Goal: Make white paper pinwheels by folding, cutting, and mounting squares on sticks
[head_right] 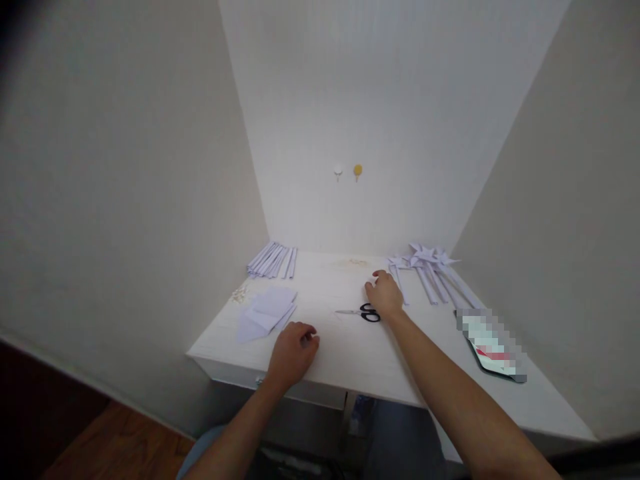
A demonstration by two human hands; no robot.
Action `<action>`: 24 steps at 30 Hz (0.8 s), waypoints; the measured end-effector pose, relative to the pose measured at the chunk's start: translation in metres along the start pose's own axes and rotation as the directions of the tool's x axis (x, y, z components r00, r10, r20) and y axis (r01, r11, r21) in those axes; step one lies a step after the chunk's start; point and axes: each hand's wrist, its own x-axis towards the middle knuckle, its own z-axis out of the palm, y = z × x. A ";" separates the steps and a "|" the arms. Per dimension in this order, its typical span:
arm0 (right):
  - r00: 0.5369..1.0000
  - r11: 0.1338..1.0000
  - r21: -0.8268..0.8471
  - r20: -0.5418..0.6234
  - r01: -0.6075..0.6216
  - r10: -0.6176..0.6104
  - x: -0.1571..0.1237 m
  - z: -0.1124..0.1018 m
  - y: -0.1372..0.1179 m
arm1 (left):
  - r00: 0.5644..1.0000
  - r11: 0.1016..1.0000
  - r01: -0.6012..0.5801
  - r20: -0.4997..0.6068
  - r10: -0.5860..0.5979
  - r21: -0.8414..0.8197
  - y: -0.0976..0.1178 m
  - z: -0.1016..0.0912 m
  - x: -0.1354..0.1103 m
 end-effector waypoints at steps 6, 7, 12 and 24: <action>0.985 0.986 0.108 0.107 0.127 -0.139 -0.004 0.037 -0.064 | 1.000 0.999 -0.004 0.017 0.003 0.051 0.001 -0.002 -0.002; 0.977 0.982 0.120 0.137 0.146 -0.162 -0.001 0.044 -0.077 | 1.000 0.998 0.002 0.019 -0.003 0.065 0.002 -0.002 -0.002; 0.921 0.961 0.144 0.284 0.234 -0.267 0.023 0.076 -0.153 | 0.997 0.987 0.072 0.007 -0.073 0.144 0.000 0.001 -0.001; 0.854 0.945 0.029 0.421 0.325 -0.306 0.065 0.120 -0.253 | 0.982 0.974 0.178 0.041 -0.186 0.143 -0.009 0.009 0.006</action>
